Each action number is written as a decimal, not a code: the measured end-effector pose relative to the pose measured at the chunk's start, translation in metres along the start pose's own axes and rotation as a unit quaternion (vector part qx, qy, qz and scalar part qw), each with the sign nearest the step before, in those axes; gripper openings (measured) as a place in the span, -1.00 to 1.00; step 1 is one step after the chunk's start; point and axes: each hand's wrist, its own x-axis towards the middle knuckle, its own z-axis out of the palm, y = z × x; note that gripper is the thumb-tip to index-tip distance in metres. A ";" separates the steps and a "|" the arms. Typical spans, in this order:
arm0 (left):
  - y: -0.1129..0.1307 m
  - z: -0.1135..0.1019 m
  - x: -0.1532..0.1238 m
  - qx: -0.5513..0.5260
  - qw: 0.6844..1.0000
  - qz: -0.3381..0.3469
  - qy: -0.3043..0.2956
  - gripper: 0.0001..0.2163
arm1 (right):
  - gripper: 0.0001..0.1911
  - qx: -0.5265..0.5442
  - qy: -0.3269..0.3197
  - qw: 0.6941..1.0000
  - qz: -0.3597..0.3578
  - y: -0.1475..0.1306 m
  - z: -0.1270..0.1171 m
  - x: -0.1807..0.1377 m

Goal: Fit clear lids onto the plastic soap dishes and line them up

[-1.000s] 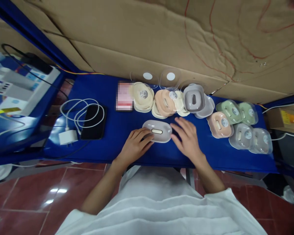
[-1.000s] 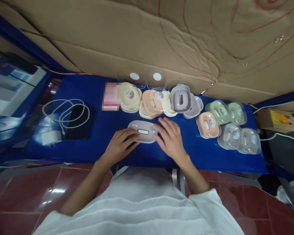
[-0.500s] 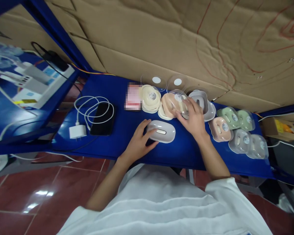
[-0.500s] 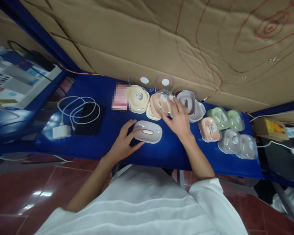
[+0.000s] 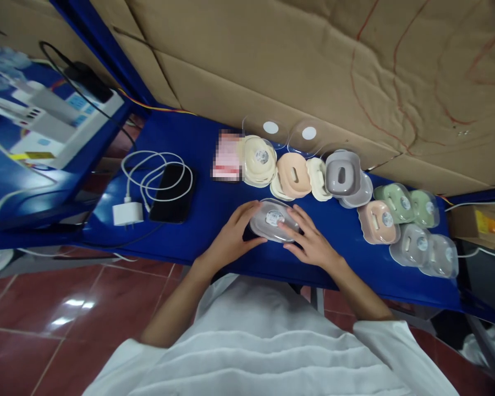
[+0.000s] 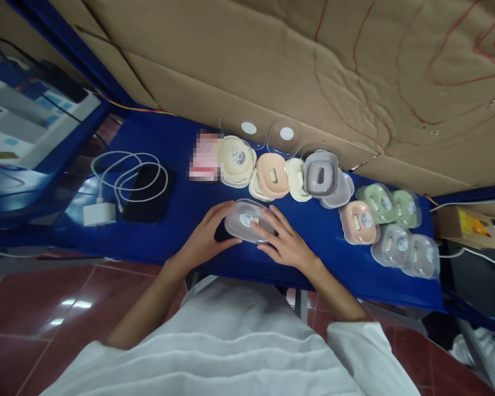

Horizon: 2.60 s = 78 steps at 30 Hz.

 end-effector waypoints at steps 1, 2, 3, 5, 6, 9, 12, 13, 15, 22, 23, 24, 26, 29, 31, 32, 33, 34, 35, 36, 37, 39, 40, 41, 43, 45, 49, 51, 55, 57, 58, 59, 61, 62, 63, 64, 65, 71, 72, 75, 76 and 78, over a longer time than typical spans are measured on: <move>0.000 0.000 0.000 -0.002 1.000 0.000 -0.002 -0.21 | -0.33 -0.002 0.003 1.000 -0.010 0.000 0.000 -0.001; -0.001 -0.001 -0.001 -0.004 1.000 0.000 -0.005 -0.21 | -0.34 -0.005 0.005 1.000 -0.017 0.000 0.001 -0.003; -0.001 -0.001 -0.001 -0.006 1.000 -0.002 -0.010 -0.21 | -0.35 -0.006 0.004 1.000 -0.021 0.000 0.001 -0.005; -0.002 -0.001 -0.002 -0.007 1.000 -0.007 -0.024 -0.20 | -0.37 -0.006 -0.001 1.000 -0.018 0.000 0.003 -0.009; -0.003 -0.002 -0.002 -0.006 1.000 -0.009 -0.029 -0.19 | -0.38 -0.004 -0.003 1.000 -0.014 0.000 0.003 -0.010; -0.003 -0.002 -0.001 0.004 0.999 -0.013 -0.037 -0.19 | -0.39 0.008 -0.003 1.000 -0.004 0.000 0.004 -0.010; -0.004 -0.003 0.000 0.011 0.999 -0.015 -0.035 -0.21 | -0.39 0.007 -0.007 1.000 0.004 0.000 0.004 -0.008; -0.004 -0.003 0.000 0.011 0.999 -0.013 -0.033 -0.22 | -0.39 0.003 -0.009 1.000 0.008 -0.001 0.004 -0.007; -0.003 -0.004 0.000 0.009 0.999 -0.009 -0.032 -0.25 | -0.37 -0.011 -0.007 1.000 0.012 -0.003 0.005 -0.005; 0.005 -0.014 0.012 0.012 0.996 -0.010 -0.084 -0.33 | -0.37 -0.027 0.005 0.998 0.056 -0.012 0.009 -0.014; 0.009 -0.017 0.017 0.007 0.995 0.002 -0.103 -0.34 | -0.38 -0.023 0.015 0.998 0.055 -0.014 0.007 -0.019; 0.014 -0.020 0.023 -0.001 0.992 0.020 -0.126 -0.36 | -0.39 -0.022 0.029 0.998 0.050 -0.016 0.003 -0.026; 0.027 -0.026 0.036 -0.018 0.983 0.067 -0.169 -0.41 | -0.40 -0.033 0.071 0.996 0.047 -0.018 -0.010 -0.044; 0.044 -0.039 0.062 0.000 0.976 0.136 -0.172 -0.50 | -0.34 -0.109 0.173 0.974 0.100 -0.012 -0.044 -0.078; 0.046 -0.049 0.081 0.045 0.978 0.168 -0.118 -0.57 | -0.29 -0.187 0.242 0.933 0.188 0.004 -0.072 -0.102; 0.043 -0.053 0.090 0.070 0.978 0.179 -0.085 -0.61 | -0.26 -0.222 0.267 0.907 0.238 0.015 -0.086 -0.114; 0.038 -0.057 0.098 0.092 0.977 0.184 -0.053 -0.64 | -0.24 -0.247 0.286 0.882 0.283 0.029 -0.099 -0.126; 0.030 -0.061 0.106 0.113 0.976 0.184 -0.024 -0.66 | -0.21 -0.262 0.300 0.859 0.321 0.045 -0.110 -0.137; 0.021 -0.063 0.112 0.133 0.974 0.183 0.003 -0.68 | -0.18 -0.270 0.309 0.839 0.356 0.062 -0.119 -0.147; 0.012 -0.064 0.117 0.151 0.972 0.180 0.024 -0.70 | -0.14 -0.274 0.313 0.824 0.384 0.079 -0.126 -0.157; 0.002 -0.064 0.120 0.167 0.969 0.179 0.038 -0.72 | -0.10 -0.270 0.310 0.811 0.415 0.096 -0.131 -0.165; -0.015 -0.063 0.121 0.198 0.963 0.177 0.037 -0.76 | -0.02 -0.247 0.292 0.798 0.466 0.123 -0.137 -0.178; -0.022 -0.062 0.119 0.215 0.960 0.178 0.027 -0.77 | 0.01 -0.234 0.277 0.795 0.487 0.133 -0.138 -0.181; -0.027 -0.061 0.118 0.232 0.956 0.177 0.015 -0.78 | 0.05 -0.226 0.263 0.790 0.506 0.139 -0.139 -0.182; -0.033 -0.058 0.114 0.261 0.950 0.173 -0.004 -0.75 | 0.08 -0.237 0.254 0.773 0.532 0.141 -0.142 -0.175; -0.035 -0.056 0.112 0.275 0.948 0.160 -0.011 -0.71 | 0.02 -0.271 0.276 0.765 0.515 0.129 -0.143 -0.152; -0.033 -0.056 0.111 0.287 0.947 0.141 -0.019 -0.68 | -0.37 -0.238 0.268 0.873 0.331 0.084 -0.129 -0.069; -0.032 -0.057 0.111 0.297 0.944 0.143 -0.025 -0.68 | -0.51 -0.211 0.211 0.915 0.273 0.061 -0.109 -0.022; -0.033 -0.061 0.110 0.305 0.938 0.158 -0.048 -0.68 | -0.64 -0.175 0.159 0.958 0.163 0.031 -0.055 0.033; -0.033 -0.062 0.110 0.303 0.938 0.163 -0.050 -0.68 | -0.66 -0.157 0.147 0.968 0.127 0.022 -0.028 0.040; -0.033 -0.062 0.110 0.302 0.938 0.166 -0.048 -0.68 | -0.67 -0.148 0.139 0.973 0.111 0.018 -0.018 0.040; -0.033 -0.061 0.110 0.301 0.937 0.170 -0.045 -0.69 | -0.68 -0.139 0.131 0.977 0.096 0.015 -0.009 0.039; -0.033 -0.060 0.109 0.302 0.936 0.177 -0.043 -0.71 | -0.69 -0.127 0.123 0.982 0.069 0.011 0.002 0.037; -0.033 -0.059 0.109 0.302 0.935 0.181 -0.043 -0.71 | -0.70 -0.123 0.124 0.983 0.059 0.011 0.004 0.037; -0.033 -0.058 0.109 0.302 0.934 0.185 -0.043 -0.72 | -0.71 -0.119 0.129 0.983 0.051 0.011 0.006 0.037; -0.033 -0.057 0.109 0.302 0.933 0.188 -0.044 -0.73 | -0.71 -0.115 0.138 0.983 0.046 0.012 0.006 0.038; -0.034 -0.057 0.109 0.303 0.933 0.191 -0.045 -0.73 | -0.72 -0.109 0.151 0.982 0.041 0.014 0.006 0.038; -0.034 -0.056 0.109 0.285 0.939 0.187 -0.044 -0.73 | -0.71 -0.080 0.224 0.970 0.049 0.029 -0.002 0.037; -0.034 -0.055 0.109 0.282 0.940 0.185 -0.046 -0.73 | -0.71 -0.078 0.230 0.969 0.053 0.030 -0.002 0.036; -0.035 -0.053 0.109 0.273 0.943 0.183 -0.051 -0.72 | -0.72 -0.068 0.232 0.968 0.062 0.031 -0.002 0.034; -0.035 -0.053 0.109 0.269 0.944 0.182 -0.051 -0.72 | -0.73 -0.062 0.227 0.970 0.064 0.031 -0.001 0.034; -0.035 -0.052 0.109 0.265 0.946 0.183 -0.048 -0.71 | -0.73 -0.047 0.217 0.973 0.062 0.032 0.001 0.034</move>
